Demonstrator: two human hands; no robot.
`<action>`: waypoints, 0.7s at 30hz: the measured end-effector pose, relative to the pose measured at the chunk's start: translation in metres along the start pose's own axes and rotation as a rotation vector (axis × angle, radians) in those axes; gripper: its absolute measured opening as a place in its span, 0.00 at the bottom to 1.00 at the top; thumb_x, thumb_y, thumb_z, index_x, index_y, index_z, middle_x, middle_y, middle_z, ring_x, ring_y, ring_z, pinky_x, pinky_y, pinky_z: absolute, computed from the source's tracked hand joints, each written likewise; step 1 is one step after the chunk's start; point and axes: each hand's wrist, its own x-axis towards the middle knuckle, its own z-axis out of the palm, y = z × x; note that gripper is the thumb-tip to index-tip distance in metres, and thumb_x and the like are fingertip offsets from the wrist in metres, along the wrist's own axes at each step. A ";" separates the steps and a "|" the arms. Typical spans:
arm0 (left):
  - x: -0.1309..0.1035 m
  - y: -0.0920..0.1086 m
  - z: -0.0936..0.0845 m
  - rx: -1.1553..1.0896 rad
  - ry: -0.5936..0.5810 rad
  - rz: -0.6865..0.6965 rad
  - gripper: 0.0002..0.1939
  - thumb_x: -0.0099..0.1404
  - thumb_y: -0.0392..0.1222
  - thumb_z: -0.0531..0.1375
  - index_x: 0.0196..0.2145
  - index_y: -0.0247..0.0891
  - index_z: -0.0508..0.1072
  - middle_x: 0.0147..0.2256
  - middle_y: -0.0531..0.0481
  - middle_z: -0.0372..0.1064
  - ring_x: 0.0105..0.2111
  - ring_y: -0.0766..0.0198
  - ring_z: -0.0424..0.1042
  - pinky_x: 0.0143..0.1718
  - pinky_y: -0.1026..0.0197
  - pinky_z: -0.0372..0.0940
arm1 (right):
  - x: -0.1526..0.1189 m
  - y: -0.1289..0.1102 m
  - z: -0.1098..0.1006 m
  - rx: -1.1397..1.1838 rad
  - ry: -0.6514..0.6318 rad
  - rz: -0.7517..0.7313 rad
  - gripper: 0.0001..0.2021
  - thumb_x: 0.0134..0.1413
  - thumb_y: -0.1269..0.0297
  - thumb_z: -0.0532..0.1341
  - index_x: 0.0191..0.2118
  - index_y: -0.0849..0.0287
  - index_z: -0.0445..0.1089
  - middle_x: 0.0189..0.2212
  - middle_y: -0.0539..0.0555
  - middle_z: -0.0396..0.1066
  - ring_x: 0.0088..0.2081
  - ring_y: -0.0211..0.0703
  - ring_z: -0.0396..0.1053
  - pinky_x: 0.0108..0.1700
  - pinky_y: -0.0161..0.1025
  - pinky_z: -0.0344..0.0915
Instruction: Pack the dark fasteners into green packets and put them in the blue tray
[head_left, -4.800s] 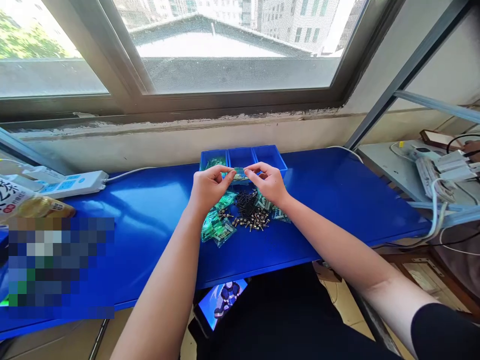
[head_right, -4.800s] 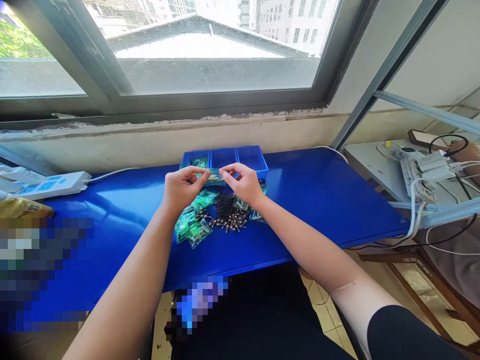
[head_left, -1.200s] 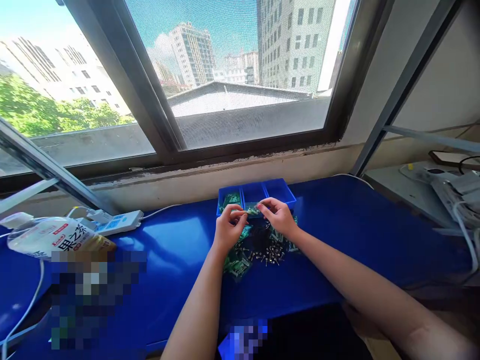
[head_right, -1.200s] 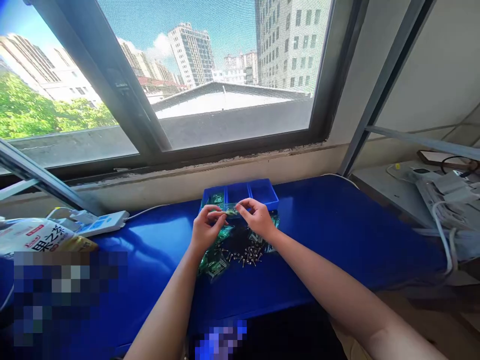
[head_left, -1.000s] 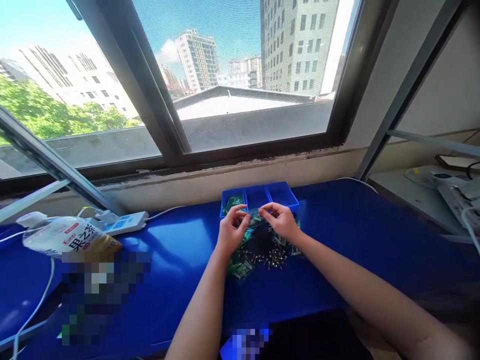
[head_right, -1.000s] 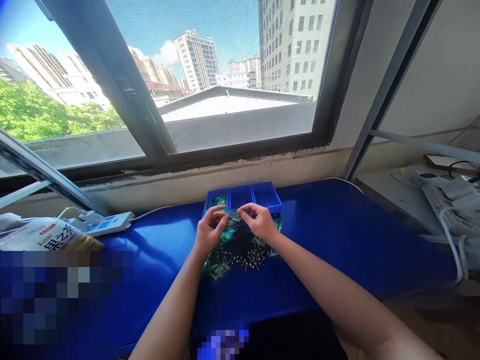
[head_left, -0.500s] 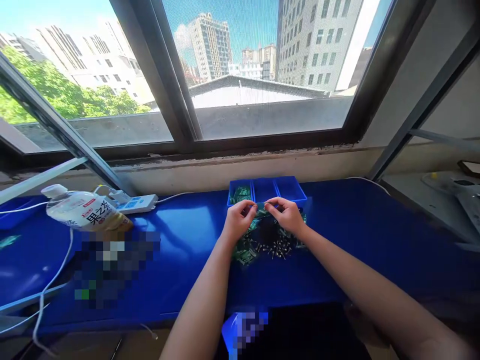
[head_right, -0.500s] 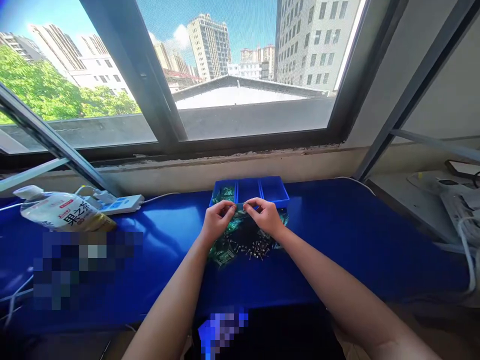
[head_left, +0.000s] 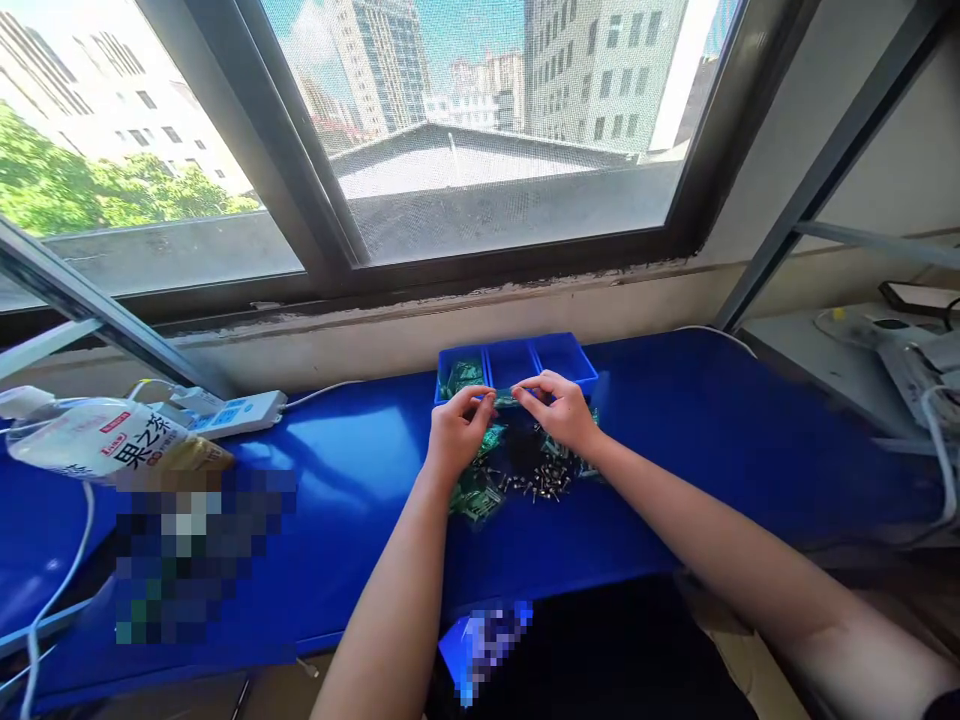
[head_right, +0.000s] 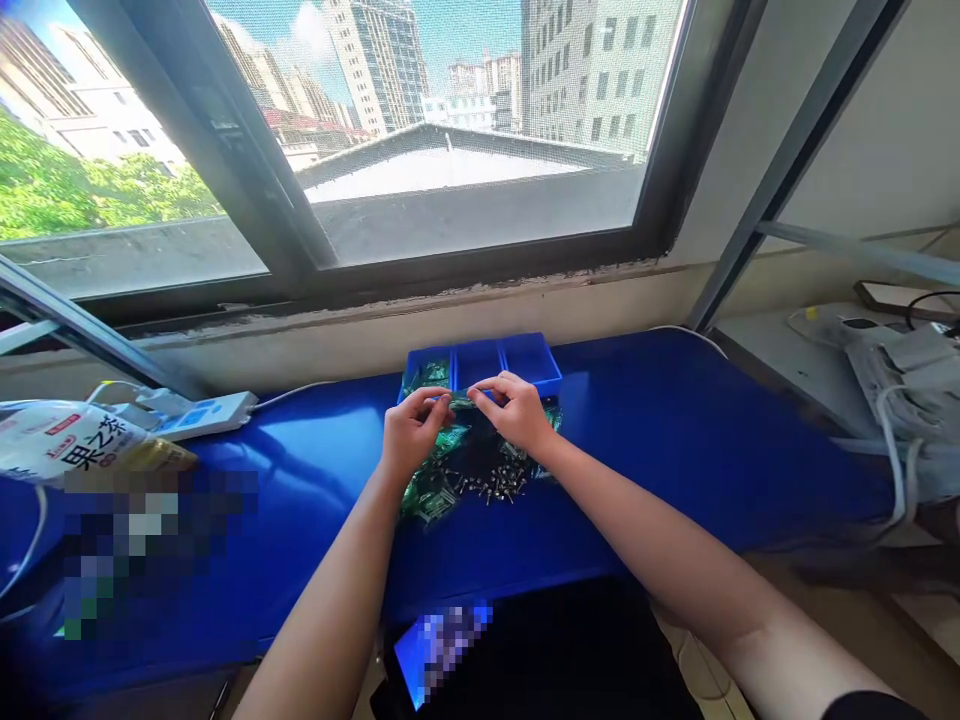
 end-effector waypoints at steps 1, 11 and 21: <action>0.000 0.001 0.000 -0.024 0.002 0.006 0.13 0.70 0.51 0.60 0.43 0.40 0.77 0.30 0.50 0.78 0.27 0.64 0.77 0.32 0.62 0.71 | 0.000 0.000 0.000 0.015 -0.007 0.027 0.13 0.60 0.51 0.64 0.39 0.55 0.80 0.25 0.51 0.72 0.27 0.40 0.67 0.31 0.40 0.65; 0.006 -0.008 -0.005 0.217 0.263 0.082 0.10 0.67 0.47 0.64 0.41 0.41 0.81 0.38 0.48 0.79 0.33 0.62 0.75 0.38 0.59 0.69 | -0.001 -0.001 -0.001 0.027 -0.159 -0.138 0.12 0.60 0.62 0.63 0.49 0.53 0.78 0.53 0.58 0.75 0.57 0.49 0.71 0.57 0.49 0.68; 0.020 -0.029 -0.015 0.592 0.434 0.050 0.09 0.67 0.45 0.64 0.42 0.43 0.82 0.45 0.39 0.77 0.54 0.45 0.71 0.59 0.37 0.50 | 0.000 0.001 0.002 0.042 -0.145 -0.123 0.07 0.60 0.67 0.61 0.40 0.56 0.78 0.44 0.57 0.79 0.48 0.47 0.76 0.48 0.44 0.71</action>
